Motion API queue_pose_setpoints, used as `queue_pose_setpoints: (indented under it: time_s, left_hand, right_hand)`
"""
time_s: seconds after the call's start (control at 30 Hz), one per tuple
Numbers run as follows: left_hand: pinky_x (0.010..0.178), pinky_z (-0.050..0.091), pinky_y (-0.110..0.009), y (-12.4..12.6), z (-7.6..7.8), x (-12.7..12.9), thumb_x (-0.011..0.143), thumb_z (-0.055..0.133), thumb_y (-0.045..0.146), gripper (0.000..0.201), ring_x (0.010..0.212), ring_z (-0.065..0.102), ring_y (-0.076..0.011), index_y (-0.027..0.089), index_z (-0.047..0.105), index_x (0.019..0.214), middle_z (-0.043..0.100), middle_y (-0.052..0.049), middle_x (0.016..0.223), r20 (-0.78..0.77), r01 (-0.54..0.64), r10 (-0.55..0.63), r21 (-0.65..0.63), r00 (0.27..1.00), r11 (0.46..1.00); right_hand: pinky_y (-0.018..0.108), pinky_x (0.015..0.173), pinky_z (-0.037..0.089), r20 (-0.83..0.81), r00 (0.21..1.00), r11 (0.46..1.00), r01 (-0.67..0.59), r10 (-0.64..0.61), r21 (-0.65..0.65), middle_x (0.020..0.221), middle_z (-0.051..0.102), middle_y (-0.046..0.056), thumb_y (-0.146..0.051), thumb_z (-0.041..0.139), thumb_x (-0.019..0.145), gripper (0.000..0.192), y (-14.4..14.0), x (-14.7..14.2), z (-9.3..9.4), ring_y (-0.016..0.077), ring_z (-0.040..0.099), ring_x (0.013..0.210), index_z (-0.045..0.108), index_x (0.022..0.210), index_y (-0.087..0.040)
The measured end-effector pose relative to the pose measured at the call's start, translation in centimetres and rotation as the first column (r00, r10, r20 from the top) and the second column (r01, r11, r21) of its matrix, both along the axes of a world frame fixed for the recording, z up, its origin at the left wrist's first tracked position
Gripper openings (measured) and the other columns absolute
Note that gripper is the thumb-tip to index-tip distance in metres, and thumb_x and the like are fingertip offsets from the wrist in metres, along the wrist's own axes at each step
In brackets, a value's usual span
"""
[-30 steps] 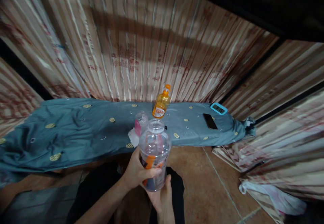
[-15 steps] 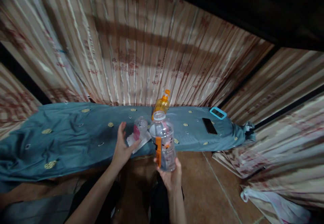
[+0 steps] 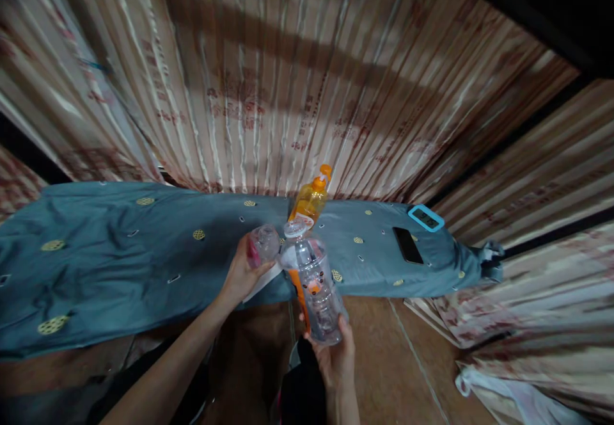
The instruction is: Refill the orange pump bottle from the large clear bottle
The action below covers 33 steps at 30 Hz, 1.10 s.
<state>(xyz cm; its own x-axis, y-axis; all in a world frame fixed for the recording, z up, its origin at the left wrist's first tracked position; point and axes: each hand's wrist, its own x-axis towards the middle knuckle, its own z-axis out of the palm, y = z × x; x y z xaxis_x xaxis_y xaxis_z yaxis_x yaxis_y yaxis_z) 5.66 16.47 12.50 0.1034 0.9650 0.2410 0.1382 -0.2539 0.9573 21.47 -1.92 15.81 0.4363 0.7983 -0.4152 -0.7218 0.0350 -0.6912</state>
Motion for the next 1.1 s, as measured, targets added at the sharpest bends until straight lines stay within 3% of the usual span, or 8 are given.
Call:
queue_pose_setpoints:
  time_s: [0.33,0.53,0.8,0.97,1.1]
  left_hand:
    - [0.116,0.049,-0.053,-1.0,1.3,-0.9,0.07,0.089,0.041,0.08,0.13,0.065,-0.0335,0.02,0.052,0.138,0.065,-0.015,0.139,0.008,0.086,-0.086,-0.01,0.996,0.996]
    - [0.116,0.048,-0.053,-1.1,0.9,-0.9,0.069,0.088,0.039,0.083,0.132,0.064,-0.0348,0.019,0.05,0.14,0.064,-0.017,0.142,-0.029,0.095,-0.097,-0.06,0.995,0.994]
    - [0.117,0.049,-0.052,-0.9,0.9,-0.7,0.069,0.086,0.033,0.081,0.132,0.065,-0.0343,0.019,0.05,0.141,0.064,-0.017,0.144,-0.033,0.105,-0.106,-0.013,0.994,0.994]
    - [0.118,0.048,-0.051,-0.9,0.7,-0.5,0.07,0.084,0.029,0.077,0.133,0.064,-0.0327,0.02,0.052,0.14,0.065,-0.014,0.141,-0.029,0.124,-0.123,0.021,0.992,0.992]
    - [0.121,0.045,-0.053,-0.7,0.2,-0.6,0.071,0.084,0.032,0.08,0.137,0.061,-0.0351,0.017,0.05,0.142,0.062,-0.018,0.145,-0.033,0.113,-0.112,0.031,0.993,0.993]
  right_hand:
    - [0.03,0.051,0.062,0.026,0.998,0.996,0.056,-0.055,-0.069,0.088,0.085,0.009,-0.058,0.1,0.044,0.055,-0.7,-0.2,0.4,0.0284,0.081,0.069,0.086,0.088,-0.029]
    - [0.031,0.057,0.065,0.082,0.994,0.995,0.071,-0.066,-0.068,0.087,0.085,0.008,-0.057,0.099,0.048,0.055,-1.5,0.3,-0.5,0.0258,0.08,0.07,0.086,0.092,-0.026]
    - [0.043,0.072,0.069,0.131,0.991,1.0,0.009,-0.006,-0.028,0.097,0.085,0.006,-0.051,0.093,0.068,0.04,-2.7,1.6,-2.2,0.0278,0.081,0.079,0.083,0.099,-0.027]
    - [0.047,0.076,0.069,0.161,0.987,1.0,0.007,-0.006,-0.007,0.1,0.085,0.005,-0.051,0.09,0.072,0.041,-2.7,1.1,-1.7,0.0295,0.082,0.084,0.082,0.105,-0.028]
    - [0.041,0.074,0.069,0.175,0.984,1.0,0.007,-0.005,-0.014,0.099,0.085,0.006,-0.052,0.089,0.074,0.041,-2.8,1.0,-1.2,0.0276,0.082,0.084,0.083,0.106,-0.027]
